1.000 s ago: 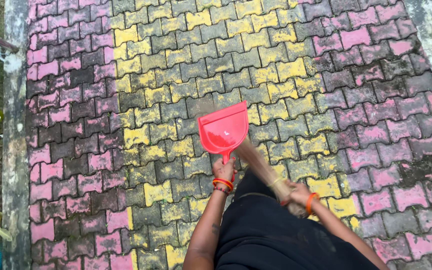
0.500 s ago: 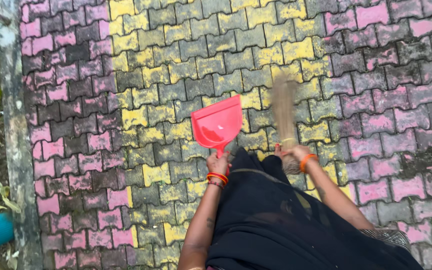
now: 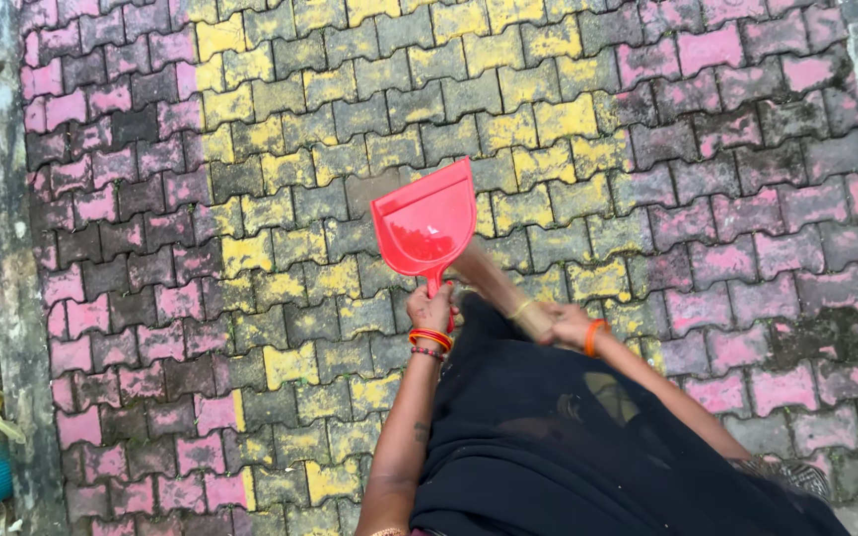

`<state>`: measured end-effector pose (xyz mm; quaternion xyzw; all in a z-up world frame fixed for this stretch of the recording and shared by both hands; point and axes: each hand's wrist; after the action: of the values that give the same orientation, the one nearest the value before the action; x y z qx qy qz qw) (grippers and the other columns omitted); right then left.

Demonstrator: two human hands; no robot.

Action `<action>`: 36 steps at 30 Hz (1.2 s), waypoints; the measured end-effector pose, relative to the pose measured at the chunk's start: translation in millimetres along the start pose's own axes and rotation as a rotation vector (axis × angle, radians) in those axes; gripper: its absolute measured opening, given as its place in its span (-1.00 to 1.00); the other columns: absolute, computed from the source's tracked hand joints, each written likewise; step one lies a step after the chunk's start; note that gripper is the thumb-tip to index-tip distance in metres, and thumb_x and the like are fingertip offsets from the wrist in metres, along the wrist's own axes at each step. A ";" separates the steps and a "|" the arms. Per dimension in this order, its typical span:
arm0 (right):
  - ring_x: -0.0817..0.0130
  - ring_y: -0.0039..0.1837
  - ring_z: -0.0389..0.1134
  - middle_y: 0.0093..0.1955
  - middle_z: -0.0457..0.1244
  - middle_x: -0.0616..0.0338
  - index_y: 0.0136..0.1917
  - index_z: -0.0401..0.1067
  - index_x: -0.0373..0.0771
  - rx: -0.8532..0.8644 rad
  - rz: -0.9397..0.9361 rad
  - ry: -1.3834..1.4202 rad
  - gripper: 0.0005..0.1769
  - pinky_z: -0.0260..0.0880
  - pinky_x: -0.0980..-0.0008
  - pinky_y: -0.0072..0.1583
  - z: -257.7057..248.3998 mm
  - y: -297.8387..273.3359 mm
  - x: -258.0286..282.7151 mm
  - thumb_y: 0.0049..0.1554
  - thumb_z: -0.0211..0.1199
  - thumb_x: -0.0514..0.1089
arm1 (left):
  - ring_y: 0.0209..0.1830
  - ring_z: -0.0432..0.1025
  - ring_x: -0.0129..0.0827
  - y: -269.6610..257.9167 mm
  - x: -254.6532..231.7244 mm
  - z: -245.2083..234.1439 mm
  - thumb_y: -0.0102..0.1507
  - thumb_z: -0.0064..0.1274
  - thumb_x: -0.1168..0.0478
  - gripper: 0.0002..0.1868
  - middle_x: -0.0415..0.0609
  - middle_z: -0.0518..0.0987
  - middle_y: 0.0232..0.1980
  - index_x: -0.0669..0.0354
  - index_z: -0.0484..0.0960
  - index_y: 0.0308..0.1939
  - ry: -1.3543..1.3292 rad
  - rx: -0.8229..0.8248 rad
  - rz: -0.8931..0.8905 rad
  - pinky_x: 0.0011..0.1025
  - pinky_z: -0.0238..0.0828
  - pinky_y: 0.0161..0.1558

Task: The person sweeps a patterned outdoor floor using a handheld stick broom and a red dustpan. They move debris across the multi-colored pavers into the dustpan while walking.

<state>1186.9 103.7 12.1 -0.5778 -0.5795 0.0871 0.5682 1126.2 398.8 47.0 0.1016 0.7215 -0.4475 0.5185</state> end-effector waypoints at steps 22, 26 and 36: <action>0.17 0.19 0.44 0.20 0.39 0.03 0.36 0.44 -0.23 0.179 0.032 -0.079 -0.05 0.46 0.24 0.23 -46.2 66.3 23.1 -0.32 0.63 -0.12 | -0.70 0.42 -0.44 2.2 -0.9 80.8 0.20 0.20 0.23 -0.82 -0.06 0.54 -0.53 0.30 0.59 -0.36 0.055 -0.068 -0.070 -0.44 0.35 -0.62; 0.29 0.22 0.46 0.27 0.38 0.10 0.49 0.28 -0.09 0.239 -0.076 -0.188 0.03 0.43 0.34 0.28 -34.0 57.1 26.3 -0.25 0.55 -0.14 | -0.71 0.46 -0.40 16.5 -15.7 92.0 0.20 0.23 0.22 -0.75 -0.02 0.53 -0.57 0.35 0.54 -0.38 0.123 -0.098 -0.078 -0.43 0.38 -0.61; 0.18 -0.01 0.50 0.07 0.45 -0.08 0.47 0.28 -0.29 -0.102 0.010 0.120 0.15 0.51 0.28 0.04 -160.5 86.2 52.0 -0.36 0.67 -0.27 | -0.70 0.41 -0.48 101.2 -67.4 118.3 0.23 0.22 0.20 -0.79 -0.08 0.56 -0.55 0.30 0.64 -0.37 0.111 0.010 -0.027 -0.45 0.34 -0.61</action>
<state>1374.2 81.8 30.3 -0.6130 -0.5450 0.0256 0.5714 1295.5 389.9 41.5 0.1191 0.7482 -0.4519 0.4709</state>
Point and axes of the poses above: each hand's wrist, its own y-axis towards the middle knuckle, its own z-axis out of the palm, x = y × z
